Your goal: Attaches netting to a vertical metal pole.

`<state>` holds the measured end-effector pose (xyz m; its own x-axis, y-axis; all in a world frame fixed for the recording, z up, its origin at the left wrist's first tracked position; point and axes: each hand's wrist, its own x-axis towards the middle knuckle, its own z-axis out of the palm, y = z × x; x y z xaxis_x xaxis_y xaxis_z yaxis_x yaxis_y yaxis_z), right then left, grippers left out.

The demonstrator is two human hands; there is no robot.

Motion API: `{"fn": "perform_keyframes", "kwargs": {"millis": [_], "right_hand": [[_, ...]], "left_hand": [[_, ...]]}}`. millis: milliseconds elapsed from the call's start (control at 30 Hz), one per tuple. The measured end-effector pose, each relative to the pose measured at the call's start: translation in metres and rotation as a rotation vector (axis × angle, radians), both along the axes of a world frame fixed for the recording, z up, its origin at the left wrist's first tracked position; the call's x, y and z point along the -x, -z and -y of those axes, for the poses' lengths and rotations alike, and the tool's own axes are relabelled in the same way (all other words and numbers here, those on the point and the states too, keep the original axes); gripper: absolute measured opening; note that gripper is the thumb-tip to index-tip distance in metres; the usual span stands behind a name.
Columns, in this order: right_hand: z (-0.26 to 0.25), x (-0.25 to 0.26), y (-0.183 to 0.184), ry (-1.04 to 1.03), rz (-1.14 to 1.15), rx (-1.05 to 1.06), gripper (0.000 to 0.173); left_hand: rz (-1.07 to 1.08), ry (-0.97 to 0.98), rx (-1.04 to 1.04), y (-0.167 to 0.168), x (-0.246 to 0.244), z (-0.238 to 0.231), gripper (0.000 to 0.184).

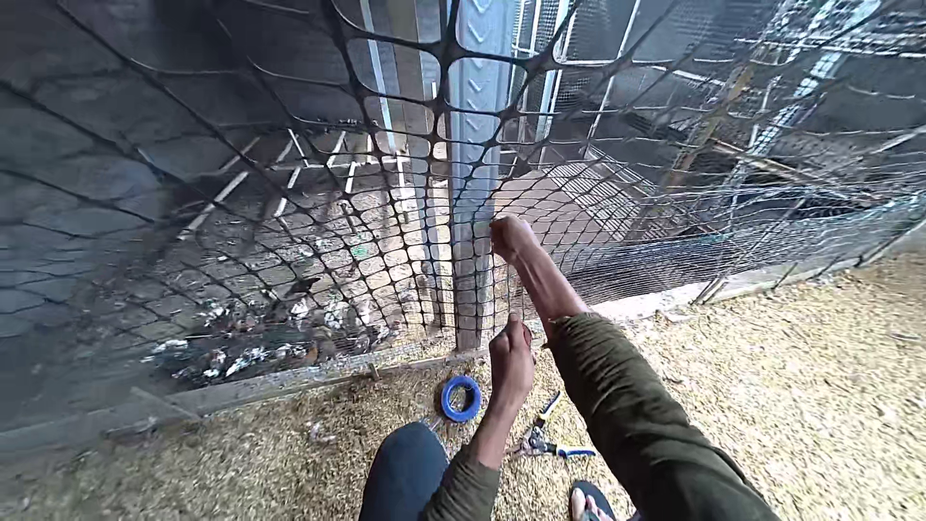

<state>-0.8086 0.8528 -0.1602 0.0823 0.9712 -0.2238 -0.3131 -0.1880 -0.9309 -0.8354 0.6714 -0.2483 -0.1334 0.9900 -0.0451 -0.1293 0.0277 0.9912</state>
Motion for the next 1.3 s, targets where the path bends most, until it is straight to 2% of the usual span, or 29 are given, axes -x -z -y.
{"fn": "perform_keyframes", "kwargs": {"millis": [200, 267, 333, 500, 633, 1033, 1200, 1300], "right_hand": [[-0.005, -0.007, -0.007, -0.057, 0.034, 0.034, 0.015], [-0.004, -0.007, -0.006, -0.051, 0.031, 0.032, 0.015], [0.001, -0.010, -0.003, -0.057, 0.036, -0.005, 0.011], [0.012, -0.017, 0.010, -0.089, -0.025, -0.085, 0.018], [0.008, -0.019, 0.006, -0.093, 0.068, -0.072, 0.017], [-0.008, -0.010, -0.004, -0.009, 0.246, -0.101, 0.016], [-0.010, -0.009, 0.000, 0.023, 0.453, -0.106, 0.011], [-0.002, -0.009, 0.003, 0.021, 0.588, -0.174, 0.017]], "left_hand": [[-0.011, -0.001, 0.008, -0.001, -0.007, 0.005, 0.051], [0.011, -0.006, 0.012, 0.000, -0.007, 0.005, 0.051], [0.066, -0.011, 0.018, 0.001, -0.007, 0.002, 0.050], [0.146, -0.038, 0.018, 0.007, -0.003, -0.003, 0.050], [0.111, -0.015, 0.022, 0.008, -0.011, -0.003, 0.051], [0.249, -0.001, 0.031, 0.005, -0.028, 0.003, 0.050], [0.204, 0.004, 0.048, 0.008, -0.025, 0.004, 0.052], [0.186, 0.007, 0.048, 0.011, -0.024, 0.003, 0.052]]}}
